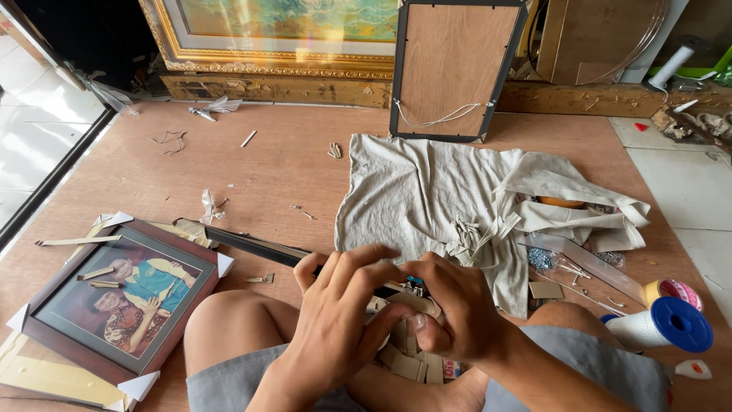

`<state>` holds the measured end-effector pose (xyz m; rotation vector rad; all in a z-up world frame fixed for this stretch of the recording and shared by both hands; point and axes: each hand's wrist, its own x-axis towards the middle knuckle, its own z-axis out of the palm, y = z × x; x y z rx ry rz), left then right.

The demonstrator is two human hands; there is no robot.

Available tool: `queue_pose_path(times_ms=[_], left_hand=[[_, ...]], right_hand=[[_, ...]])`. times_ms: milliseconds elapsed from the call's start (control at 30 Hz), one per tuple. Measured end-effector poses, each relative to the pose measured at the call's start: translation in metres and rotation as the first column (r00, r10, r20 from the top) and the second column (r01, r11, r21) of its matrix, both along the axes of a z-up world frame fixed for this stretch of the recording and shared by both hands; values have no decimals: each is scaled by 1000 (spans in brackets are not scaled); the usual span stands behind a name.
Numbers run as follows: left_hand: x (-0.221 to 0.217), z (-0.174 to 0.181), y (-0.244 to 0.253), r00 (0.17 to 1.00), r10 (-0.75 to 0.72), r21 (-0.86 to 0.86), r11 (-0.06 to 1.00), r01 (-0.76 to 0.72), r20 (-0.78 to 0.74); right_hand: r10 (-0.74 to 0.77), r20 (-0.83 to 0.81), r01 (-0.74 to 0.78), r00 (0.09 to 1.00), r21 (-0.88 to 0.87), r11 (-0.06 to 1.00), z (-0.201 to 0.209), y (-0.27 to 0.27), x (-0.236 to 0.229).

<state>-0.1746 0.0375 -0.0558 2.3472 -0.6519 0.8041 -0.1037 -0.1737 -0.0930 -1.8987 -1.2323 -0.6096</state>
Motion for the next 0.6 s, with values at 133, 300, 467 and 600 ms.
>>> queue_pose_path(times_ms=[133, 300, 467, 600], left_hand=[[1, 9, 0, 1000, 21, 140, 990, -18, -19], [8, 11, 0, 995, -100, 64, 993, 99, 12], [10, 11, 0, 996, -94, 32, 995, 94, 8], [13, 12, 0, 997, -69, 44, 997, 68, 34]], right_hand=[[-12, 38, 11, 999, 22, 1000, 13, 8, -3], [-33, 81, 31, 996, 26, 999, 5, 5, 2], [-29, 64, 26, 998, 52, 998, 12, 8, 3], [-62, 158, 50, 985, 74, 996, 13, 10, 10]])
